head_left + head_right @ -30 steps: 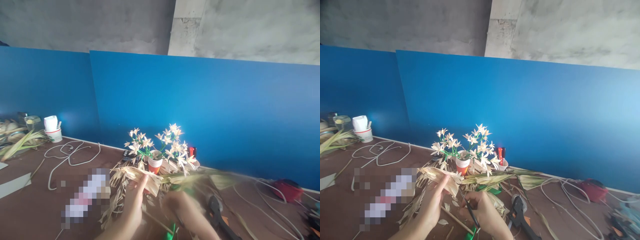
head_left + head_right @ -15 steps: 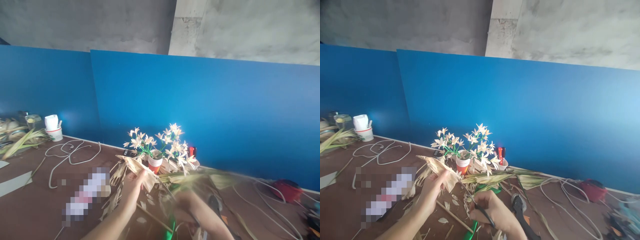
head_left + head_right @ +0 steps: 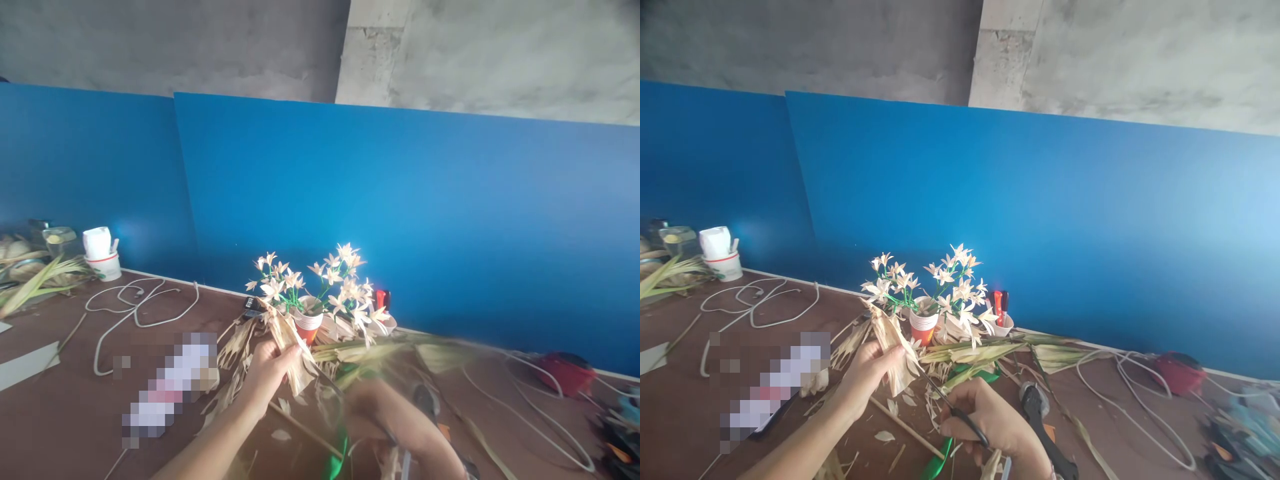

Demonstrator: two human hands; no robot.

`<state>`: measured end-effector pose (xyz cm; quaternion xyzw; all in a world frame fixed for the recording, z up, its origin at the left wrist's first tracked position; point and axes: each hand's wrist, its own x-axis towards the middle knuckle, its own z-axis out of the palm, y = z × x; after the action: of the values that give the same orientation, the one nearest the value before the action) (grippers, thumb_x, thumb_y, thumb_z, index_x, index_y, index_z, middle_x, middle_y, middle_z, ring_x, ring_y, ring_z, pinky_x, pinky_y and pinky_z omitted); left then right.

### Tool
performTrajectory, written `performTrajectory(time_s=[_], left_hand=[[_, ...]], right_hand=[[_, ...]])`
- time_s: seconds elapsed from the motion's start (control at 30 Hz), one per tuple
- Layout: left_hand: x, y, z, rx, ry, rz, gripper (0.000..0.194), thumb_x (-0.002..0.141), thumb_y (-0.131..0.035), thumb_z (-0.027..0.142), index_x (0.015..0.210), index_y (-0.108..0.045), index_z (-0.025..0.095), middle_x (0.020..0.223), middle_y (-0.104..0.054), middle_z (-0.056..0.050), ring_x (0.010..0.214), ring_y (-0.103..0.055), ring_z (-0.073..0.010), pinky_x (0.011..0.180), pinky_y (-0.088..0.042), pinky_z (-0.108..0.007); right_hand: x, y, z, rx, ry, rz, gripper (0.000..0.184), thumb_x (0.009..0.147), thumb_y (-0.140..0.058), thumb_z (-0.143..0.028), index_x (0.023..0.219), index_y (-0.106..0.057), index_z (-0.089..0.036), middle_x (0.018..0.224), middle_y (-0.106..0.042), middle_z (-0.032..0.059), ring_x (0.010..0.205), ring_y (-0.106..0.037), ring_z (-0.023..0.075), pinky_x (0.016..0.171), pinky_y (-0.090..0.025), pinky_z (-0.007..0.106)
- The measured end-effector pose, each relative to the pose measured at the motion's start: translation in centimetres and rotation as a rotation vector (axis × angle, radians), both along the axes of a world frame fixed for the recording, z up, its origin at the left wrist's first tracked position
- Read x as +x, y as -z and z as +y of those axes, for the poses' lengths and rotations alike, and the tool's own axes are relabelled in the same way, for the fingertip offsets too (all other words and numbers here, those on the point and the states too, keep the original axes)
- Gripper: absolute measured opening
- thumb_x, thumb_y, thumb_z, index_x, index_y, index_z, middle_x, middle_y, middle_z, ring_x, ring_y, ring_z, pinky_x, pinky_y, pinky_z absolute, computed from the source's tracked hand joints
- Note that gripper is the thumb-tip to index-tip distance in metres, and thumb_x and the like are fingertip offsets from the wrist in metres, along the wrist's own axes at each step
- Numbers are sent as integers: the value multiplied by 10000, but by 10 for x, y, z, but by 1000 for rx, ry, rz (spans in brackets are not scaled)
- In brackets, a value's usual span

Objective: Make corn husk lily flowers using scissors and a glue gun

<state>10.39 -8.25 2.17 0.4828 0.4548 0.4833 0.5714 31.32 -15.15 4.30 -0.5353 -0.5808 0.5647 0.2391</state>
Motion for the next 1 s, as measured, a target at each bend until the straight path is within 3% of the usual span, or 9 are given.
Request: performTrajectory(time_s=[0.2,0.47,0.77,1.0], left_hand=[[-1,-4,-4,-12,50,71,275,652,-683,405,613,-650,135,426,-473,31,400,-379,-93,414,-250,-208],[0,7,-2,-17,166,29,282,676,-681,406,679,-677,124,453,-457,36,424,-372,-89,441,-256,-210],[0,1,-2,-63,168,4,298,626,-708,418,644,-663,124,434,-446,50,390,-345,-74,408,-245,-207],[-1,1,-4,-98,231,-97,275,596,-744,389,645,-681,127,437,-473,39,396,-367,-76,403,-236,-206]], right_hand=[[0,4,1,10,17,-18,217,655,-700,-348,722,-679,-143,508,-553,-26,479,-507,101,461,-422,193],[3,11,3,102,-33,-2,230,635,-724,-339,714,-677,-128,541,-574,-13,520,-535,112,469,-435,193],[7,17,5,11,-51,57,309,635,-722,-412,724,-675,-120,486,-523,-28,385,-451,57,341,-355,140],[11,27,9,19,-90,17,283,631,-737,-359,730,-680,-100,493,-552,-17,382,-481,75,351,-379,157]])
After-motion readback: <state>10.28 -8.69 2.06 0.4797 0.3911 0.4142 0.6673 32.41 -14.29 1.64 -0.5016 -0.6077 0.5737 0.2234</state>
